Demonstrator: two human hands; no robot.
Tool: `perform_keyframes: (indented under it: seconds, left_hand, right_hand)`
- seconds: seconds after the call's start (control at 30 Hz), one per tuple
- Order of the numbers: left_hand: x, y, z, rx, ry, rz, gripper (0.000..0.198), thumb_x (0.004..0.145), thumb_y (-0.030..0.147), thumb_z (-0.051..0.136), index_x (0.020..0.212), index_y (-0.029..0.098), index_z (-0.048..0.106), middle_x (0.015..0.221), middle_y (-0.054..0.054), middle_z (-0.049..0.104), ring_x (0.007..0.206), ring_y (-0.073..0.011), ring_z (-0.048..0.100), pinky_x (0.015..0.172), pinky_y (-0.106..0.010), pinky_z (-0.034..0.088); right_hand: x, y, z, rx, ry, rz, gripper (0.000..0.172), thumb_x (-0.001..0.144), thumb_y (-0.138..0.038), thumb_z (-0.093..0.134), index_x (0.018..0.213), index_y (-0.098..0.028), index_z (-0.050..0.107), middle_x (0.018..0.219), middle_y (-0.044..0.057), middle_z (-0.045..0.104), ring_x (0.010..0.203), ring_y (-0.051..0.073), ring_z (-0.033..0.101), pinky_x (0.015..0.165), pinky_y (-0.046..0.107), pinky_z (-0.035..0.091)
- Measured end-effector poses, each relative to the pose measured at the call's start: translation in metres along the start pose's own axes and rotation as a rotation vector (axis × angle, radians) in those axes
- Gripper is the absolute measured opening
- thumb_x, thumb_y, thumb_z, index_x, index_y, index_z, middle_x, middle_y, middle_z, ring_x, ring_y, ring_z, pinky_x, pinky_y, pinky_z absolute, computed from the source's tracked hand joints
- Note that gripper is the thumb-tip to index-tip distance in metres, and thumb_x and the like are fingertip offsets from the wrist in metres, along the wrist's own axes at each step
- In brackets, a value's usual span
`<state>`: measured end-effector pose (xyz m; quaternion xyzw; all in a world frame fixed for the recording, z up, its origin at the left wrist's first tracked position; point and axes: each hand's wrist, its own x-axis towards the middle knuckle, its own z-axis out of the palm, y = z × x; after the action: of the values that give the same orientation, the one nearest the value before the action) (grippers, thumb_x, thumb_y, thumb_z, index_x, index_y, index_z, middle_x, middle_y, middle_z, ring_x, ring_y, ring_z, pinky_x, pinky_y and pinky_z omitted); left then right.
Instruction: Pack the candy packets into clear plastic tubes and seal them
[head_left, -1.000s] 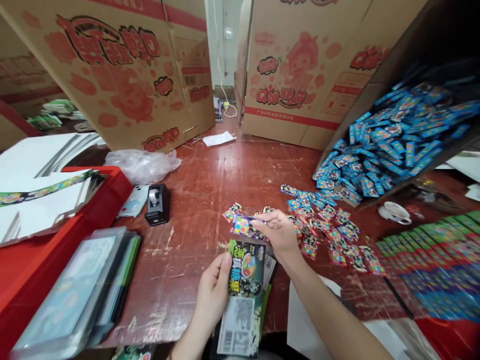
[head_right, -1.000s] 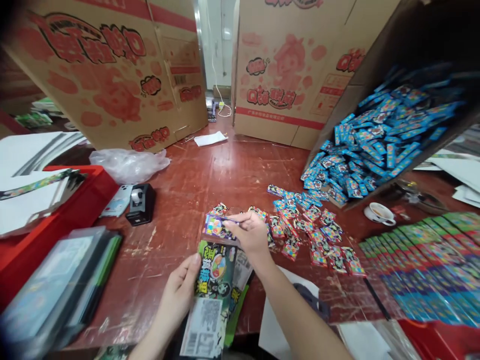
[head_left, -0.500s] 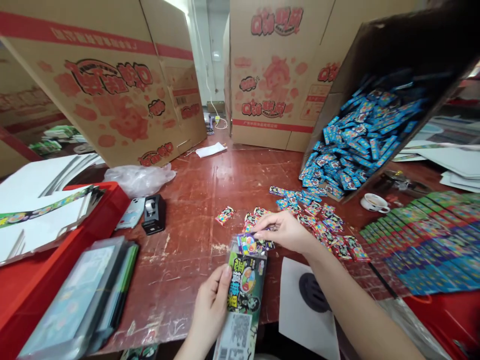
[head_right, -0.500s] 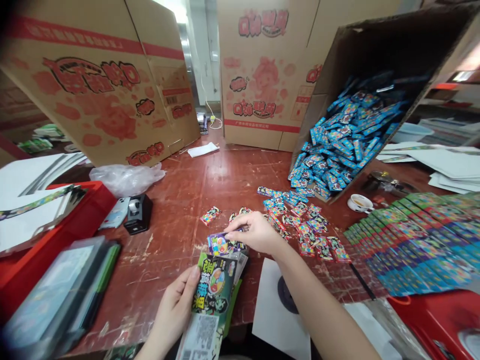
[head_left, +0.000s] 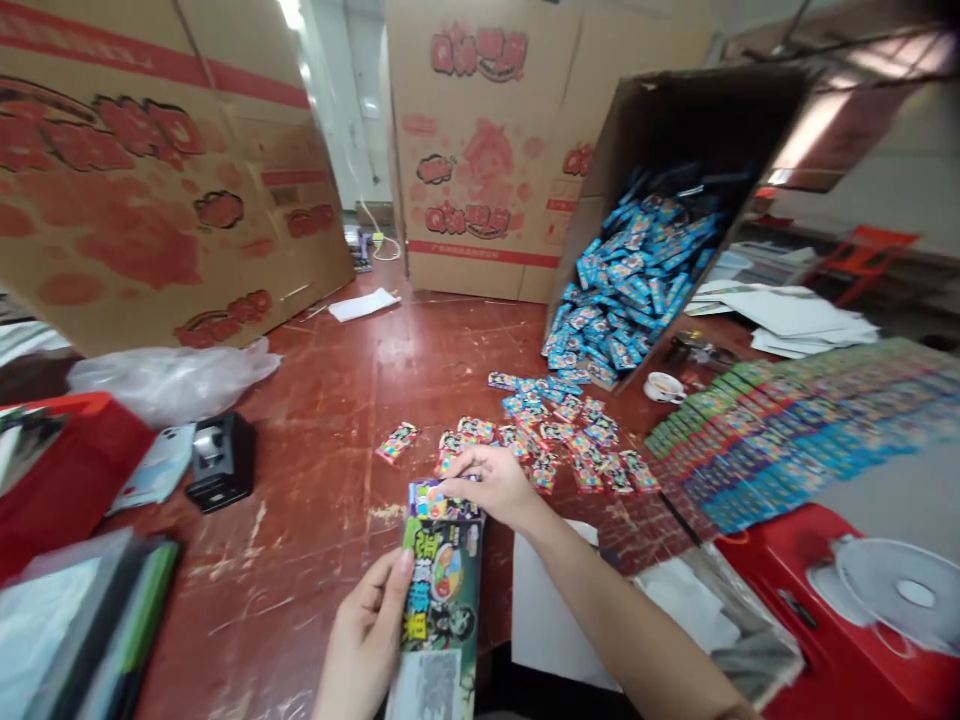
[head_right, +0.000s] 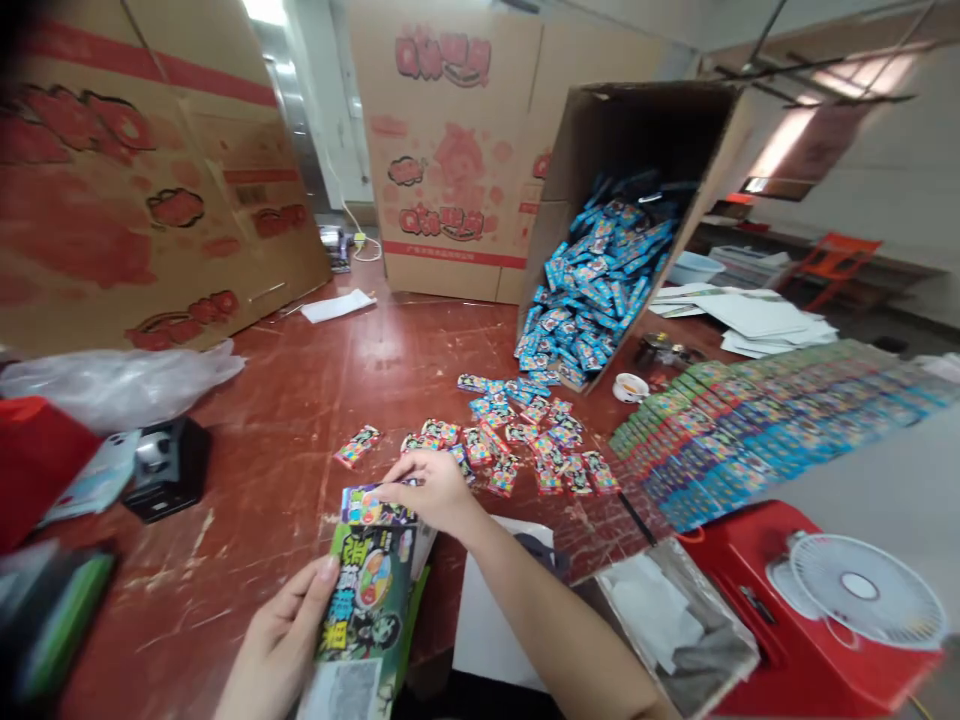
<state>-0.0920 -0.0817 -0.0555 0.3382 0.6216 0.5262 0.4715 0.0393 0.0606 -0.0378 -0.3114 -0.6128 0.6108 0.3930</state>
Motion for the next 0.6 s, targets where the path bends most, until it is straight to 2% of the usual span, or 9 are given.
perform_keyframes:
  seconds: [0.1, 0.23, 0.37, 0.5, 0.57, 0.6]
  left_hand:
    - [0.009, 0.003, -0.002, 0.021, -0.001, -0.007, 0.053, 0.066, 0.061, 0.065, 0.094, 0.017, 0.071, 0.086, -0.006, 0.076, 0.078, -0.0233, 0.068, 0.071, -0.027, 0.054]
    - [0.016, 0.003, 0.001, -0.018, 0.003, -0.048, 0.055, 0.068, 0.062, 0.063, 0.098, 0.016, 0.070, 0.088, -0.006, 0.076, 0.075, -0.0232, 0.068, 0.072, -0.029, 0.055]
    - [0.022, 0.001, 0.006, -0.045, -0.011, -0.063, 0.059, 0.066, 0.064, 0.063, 0.099, 0.016, 0.070, 0.088, -0.007, 0.076, 0.074, -0.0244, 0.069, 0.073, -0.032, 0.056]
    - [0.033, 0.003, 0.006, 0.007, 0.016, -0.032, 0.058, 0.059, 0.066, 0.066, 0.091, 0.017, 0.072, 0.089, -0.007, 0.076, 0.082, -0.0272, 0.069, 0.078, -0.033, 0.055]
    - [0.038, 0.005, 0.003, 0.038, 0.047, -0.022, 0.055, 0.058, 0.065, 0.068, 0.086, 0.018, 0.073, 0.088, -0.006, 0.076, 0.085, -0.0286, 0.069, 0.080, -0.034, 0.055]
    - [0.041, 0.006, 0.001, 0.051, 0.065, -0.016, 0.053, 0.057, 0.064, 0.069, 0.084, 0.019, 0.074, 0.087, -0.005, 0.076, 0.087, -0.0293, 0.069, 0.081, -0.035, 0.055]
  right_hand:
    - [0.003, -0.004, 0.000, -0.037, 0.061, -0.015, 0.023, 0.056, -0.035, 0.079, 0.062, -0.019, 0.064, 0.064, 0.002, 0.066, 0.057, 0.015, 0.059, 0.055, 0.027, 0.047]
    - [-0.003, -0.007, -0.001, -0.137, 0.091, -0.032, 0.017, 0.063, -0.033, 0.075, 0.071, -0.019, 0.070, 0.074, 0.004, 0.069, 0.068, 0.019, 0.063, 0.064, 0.030, 0.050]
    - [-0.017, -0.004, -0.001, -0.241, 0.070, -0.168, 0.017, 0.076, -0.035, 0.065, 0.070, -0.021, 0.071, 0.079, 0.005, 0.066, 0.078, 0.020, 0.063, 0.073, 0.033, 0.050]
    - [-0.008, 0.005, -0.009, -0.290, -0.028, -0.250, 0.015, 0.068, -0.040, 0.072, 0.061, -0.026, 0.069, 0.099, 0.001, 0.064, 0.092, 0.021, 0.062, 0.084, 0.032, 0.049]
    - [0.016, 0.010, -0.030, -0.385, 0.082, -0.198, 0.017, 0.067, -0.042, 0.071, 0.064, -0.026, 0.068, 0.102, 0.001, 0.064, 0.097, 0.021, 0.060, 0.090, 0.033, 0.047]
    - [0.032, 0.012, -0.046, -0.435, 0.210, -0.149, 0.017, 0.071, -0.042, 0.068, 0.068, -0.025, 0.068, 0.103, 0.003, 0.064, 0.102, 0.022, 0.058, 0.094, 0.035, 0.043]
